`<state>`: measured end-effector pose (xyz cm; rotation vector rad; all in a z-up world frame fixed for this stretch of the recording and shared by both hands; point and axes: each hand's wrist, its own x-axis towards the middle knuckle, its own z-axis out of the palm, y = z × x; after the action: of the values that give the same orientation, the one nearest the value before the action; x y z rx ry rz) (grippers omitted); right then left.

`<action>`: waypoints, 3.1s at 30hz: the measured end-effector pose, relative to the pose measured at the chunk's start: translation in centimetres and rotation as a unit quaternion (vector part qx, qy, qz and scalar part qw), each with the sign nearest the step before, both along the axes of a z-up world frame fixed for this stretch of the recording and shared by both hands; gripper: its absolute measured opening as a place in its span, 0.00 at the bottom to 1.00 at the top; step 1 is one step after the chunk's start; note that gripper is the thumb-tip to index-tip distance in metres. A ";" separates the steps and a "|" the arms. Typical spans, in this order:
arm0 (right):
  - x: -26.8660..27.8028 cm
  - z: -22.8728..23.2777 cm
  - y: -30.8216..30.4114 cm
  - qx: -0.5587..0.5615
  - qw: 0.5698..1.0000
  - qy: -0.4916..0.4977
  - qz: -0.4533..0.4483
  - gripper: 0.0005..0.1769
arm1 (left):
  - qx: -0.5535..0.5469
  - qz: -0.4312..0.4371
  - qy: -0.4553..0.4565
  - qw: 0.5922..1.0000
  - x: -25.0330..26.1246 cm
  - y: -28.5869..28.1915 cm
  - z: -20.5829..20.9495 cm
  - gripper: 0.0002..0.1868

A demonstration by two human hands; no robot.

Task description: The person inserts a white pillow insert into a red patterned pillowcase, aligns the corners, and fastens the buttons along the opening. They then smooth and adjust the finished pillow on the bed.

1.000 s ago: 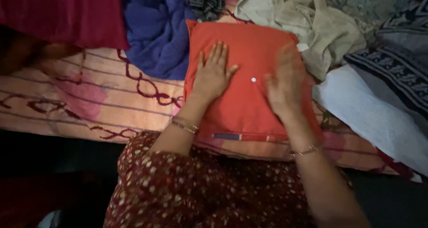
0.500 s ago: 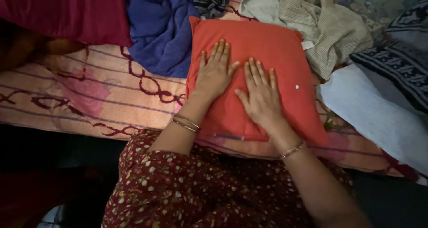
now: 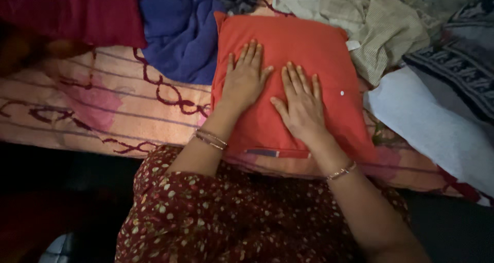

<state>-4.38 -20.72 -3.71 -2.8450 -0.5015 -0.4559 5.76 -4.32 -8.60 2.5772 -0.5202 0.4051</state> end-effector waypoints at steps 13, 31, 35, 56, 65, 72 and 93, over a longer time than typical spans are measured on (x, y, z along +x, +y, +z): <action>5.1 -4.3 -16.6 0.539 0.757 0.221 -0.297 0.45 | -0.401 0.154 0.251 0.867 6.8 4.6 -4.9 0.45; 1.6 6.5 -12.1 0.409 0.887 -0.206 0.059 0.28 | -0.596 -0.393 0.049 0.699 2.7 11.8 11.3 0.39; 2.0 5.5 -14.8 0.240 0.950 -0.189 0.071 0.17 | -0.643 -0.213 0.185 0.712 1.0 11.6 8.3 0.39; 2.2 0.4 -4.1 -0.047 0.993 0.069 -0.081 0.37 | 0.100 -0.100 -0.017 0.990 -4.3 -1.6 2.7 0.40; 0.1 3.1 -4.2 0.095 0.984 -0.153 -0.002 0.37 | -0.015 -0.111 -0.132 0.985 -6.3 -2.4 6.2 0.39; 1.9 -0.5 -4.0 -0.023 0.999 0.009 -0.026 0.34 | 0.080 -0.113 -0.032 0.990 -4.7 -2.8 2.7 0.37; 3.2 -1.3 -12.3 0.078 0.983 0.030 -0.166 0.38 | 0.050 0.084 0.029 0.995 -1.5 1.9 4.5 0.45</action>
<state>-1.22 -32.99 -5.04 -2.7820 0.0228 -0.4415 4.30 -2.42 -4.10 2.7303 -0.3102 0.3673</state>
